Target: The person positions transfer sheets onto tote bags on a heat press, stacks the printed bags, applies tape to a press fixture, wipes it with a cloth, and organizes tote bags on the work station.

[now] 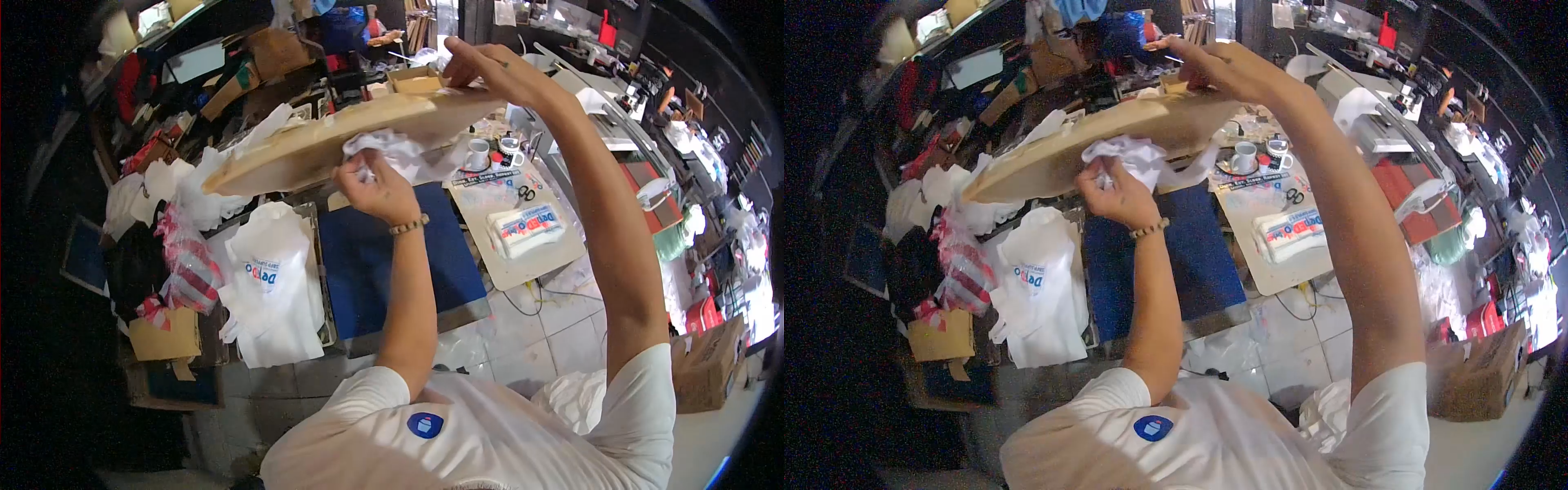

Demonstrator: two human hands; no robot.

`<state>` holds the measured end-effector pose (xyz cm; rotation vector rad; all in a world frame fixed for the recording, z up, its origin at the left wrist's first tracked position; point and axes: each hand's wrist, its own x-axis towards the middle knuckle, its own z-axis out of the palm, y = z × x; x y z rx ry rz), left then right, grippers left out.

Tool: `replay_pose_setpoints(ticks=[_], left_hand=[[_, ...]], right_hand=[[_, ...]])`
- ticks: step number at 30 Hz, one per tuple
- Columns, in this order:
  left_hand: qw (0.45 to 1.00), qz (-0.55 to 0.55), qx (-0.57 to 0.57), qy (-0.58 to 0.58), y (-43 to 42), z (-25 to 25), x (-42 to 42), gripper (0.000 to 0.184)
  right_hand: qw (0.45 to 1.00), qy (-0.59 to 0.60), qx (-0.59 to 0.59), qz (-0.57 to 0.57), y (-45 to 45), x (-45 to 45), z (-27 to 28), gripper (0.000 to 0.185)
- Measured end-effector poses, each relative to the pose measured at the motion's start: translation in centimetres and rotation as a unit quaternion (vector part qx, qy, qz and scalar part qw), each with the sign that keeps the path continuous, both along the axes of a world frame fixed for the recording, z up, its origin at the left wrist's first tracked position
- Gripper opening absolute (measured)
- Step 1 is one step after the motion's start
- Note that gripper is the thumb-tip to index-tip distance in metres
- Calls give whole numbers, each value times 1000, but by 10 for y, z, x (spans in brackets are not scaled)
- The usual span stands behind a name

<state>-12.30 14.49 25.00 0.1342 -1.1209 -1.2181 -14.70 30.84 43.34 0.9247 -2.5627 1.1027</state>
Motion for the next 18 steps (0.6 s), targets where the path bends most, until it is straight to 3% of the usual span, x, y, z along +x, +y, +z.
replay_pose_setpoints(ticks=[2, 4, 6, 8, 11, 14, 16, 17, 18], left_hand=[[998, -30, 51, -30, 5, -10, -13, 22], [997, -25, 5, -74, 18, -6, -10, 22], [982, 23, -185, -10, 22, 3, -1, 22], [982, 43, -186, -17, 6, 1, 1, 20], [997, -7, 79, -19, -9, -17, -16, 18], [987, -123, 101, -18, 23, -62, -53, 17], [976, -184, 113, -13, 42, -71, -80, 17], [982, -161, 95, -41, 51, -75, -91, 18], [985, -134, 79, -70, 58, -82, -102, 19]], right_hand=[[1000, -12, 10, 3, 0, -5, -1, 76], [998, 11, 61, -22, -4, -1, 4, 75], [997, -3, 76, -7, -4, -5, 6, 75], [998, 35, 43, 22, -2, -13, 0, 75], [998, 39, 50, 14, -1, -17, 0, 78], [995, 31, 99, 8, -5, -7, 6, 82], [1000, 1, 15, -25, -6, 8, 5, 61], [995, -10, 100, -26, -5, 12, 13, 83], [994, -17, 106, -28, -4, 16, 13, 83]])
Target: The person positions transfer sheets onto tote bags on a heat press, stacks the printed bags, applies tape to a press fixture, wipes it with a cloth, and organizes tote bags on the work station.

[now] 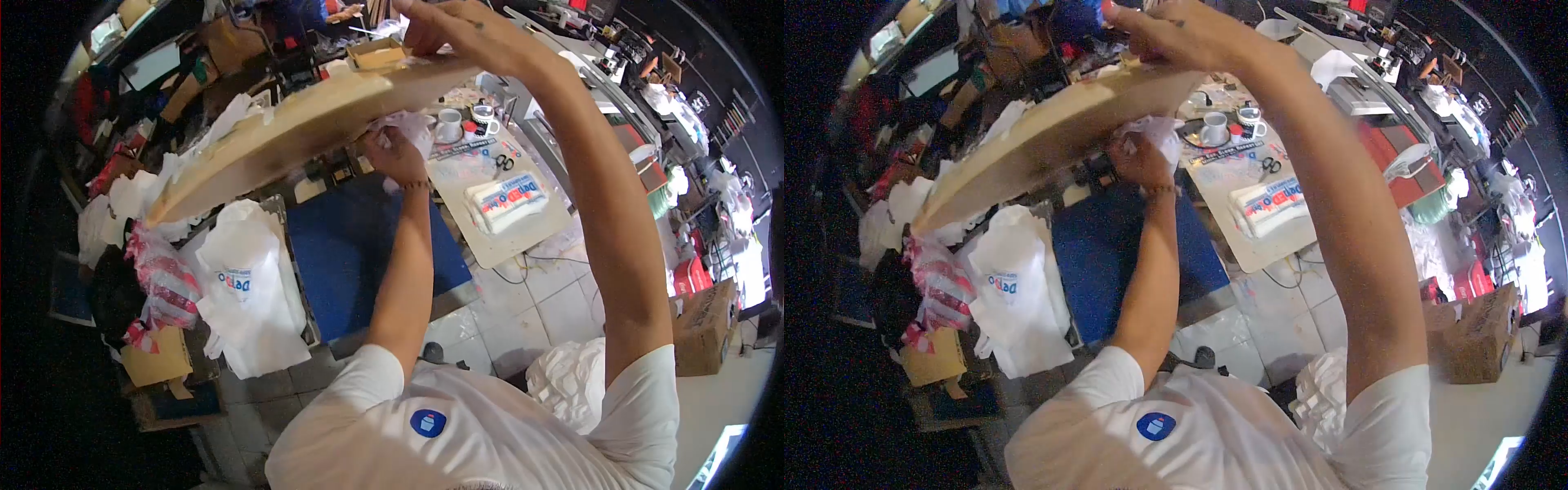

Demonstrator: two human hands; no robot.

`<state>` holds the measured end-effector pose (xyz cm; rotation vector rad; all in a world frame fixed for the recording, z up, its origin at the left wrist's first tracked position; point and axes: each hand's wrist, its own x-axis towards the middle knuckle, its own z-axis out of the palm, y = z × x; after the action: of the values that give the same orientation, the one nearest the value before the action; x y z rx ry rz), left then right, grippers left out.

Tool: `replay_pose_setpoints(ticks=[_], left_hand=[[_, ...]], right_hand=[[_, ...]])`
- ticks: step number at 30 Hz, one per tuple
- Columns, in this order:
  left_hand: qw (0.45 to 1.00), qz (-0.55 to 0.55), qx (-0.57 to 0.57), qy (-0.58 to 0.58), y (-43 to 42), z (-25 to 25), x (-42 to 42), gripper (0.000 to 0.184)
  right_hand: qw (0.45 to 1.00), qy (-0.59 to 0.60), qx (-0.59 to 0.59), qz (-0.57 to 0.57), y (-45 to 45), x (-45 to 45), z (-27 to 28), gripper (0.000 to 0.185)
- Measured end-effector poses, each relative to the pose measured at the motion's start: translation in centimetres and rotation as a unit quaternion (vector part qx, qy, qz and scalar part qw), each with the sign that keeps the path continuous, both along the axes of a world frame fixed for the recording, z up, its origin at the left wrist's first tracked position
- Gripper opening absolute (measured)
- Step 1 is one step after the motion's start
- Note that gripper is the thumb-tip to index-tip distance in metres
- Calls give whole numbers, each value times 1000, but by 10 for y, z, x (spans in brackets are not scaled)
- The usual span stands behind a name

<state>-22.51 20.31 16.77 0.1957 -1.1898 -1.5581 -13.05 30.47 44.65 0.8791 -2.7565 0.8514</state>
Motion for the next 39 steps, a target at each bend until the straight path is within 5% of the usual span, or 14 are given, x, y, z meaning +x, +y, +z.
replay_pose_setpoints(ticks=[3, 8, 12, 16, 19, 20, 22, 24, 25, 30, 32, 34, 37, 39], left_hand=[[969, -126, 211, 15, 3, -29, -35, 19], [953, -182, 207, 124, 14, 31, 37, 19], [972, -120, 153, 133, -22, 90, 101, 22], [988, 75, 118, 57, -126, 68, 113, 19], [961, 84, 185, 186, -177, 90, 129, 21], [964, 256, 52, 43, -167, 98, 132, 23], [968, 246, -19, 38, -117, 102, 120, 19], [984, 104, -147, 10, -99, 82, 116, 18], [943, 216, -234, 93, -114, 88, 121, 16], [963, 250, 16, 95, -176, 96, 131, 15], [976, 182, -114, 41, -148, 84, 119, 18], [931, 202, -279, 119, -146, 93, 131, 19], [923, 293, -233, 84, -186, 97, 127, 20], [961, 254, 22, 108, -203, 100, 128, 20]], right_hand=[[999, 19, -24, 9, 0, -4, -4, 87], [999, 15, -42, -3, 0, -1, -9, 86], [996, -25, -81, -2, 5, -3, -7, 87], [994, 41, -97, 17, 3, -11, -14, 73], [995, 56, -83, 25, 2, -13, -13, 73], [995, 76, -60, 38, 1, -12, -12, 73], [995, 62, -72, 21, 3, -19, -16, 72], [998, 52, -41, 16, 6, -24, -11, 73], [999, 13, -43, -8, 8, -25, -8, 74], [998, 33, -54, -9, 1, -16, -7, 73], [998, 47, -51, -6, 2, -21, -13, 70], [998, 32, -52, -5, 3, -25, -12, 71], [997, 47, -68, -11, -2, -16, -13, 73], [995, 48, -84, -22, 1, -11, -14, 75]])
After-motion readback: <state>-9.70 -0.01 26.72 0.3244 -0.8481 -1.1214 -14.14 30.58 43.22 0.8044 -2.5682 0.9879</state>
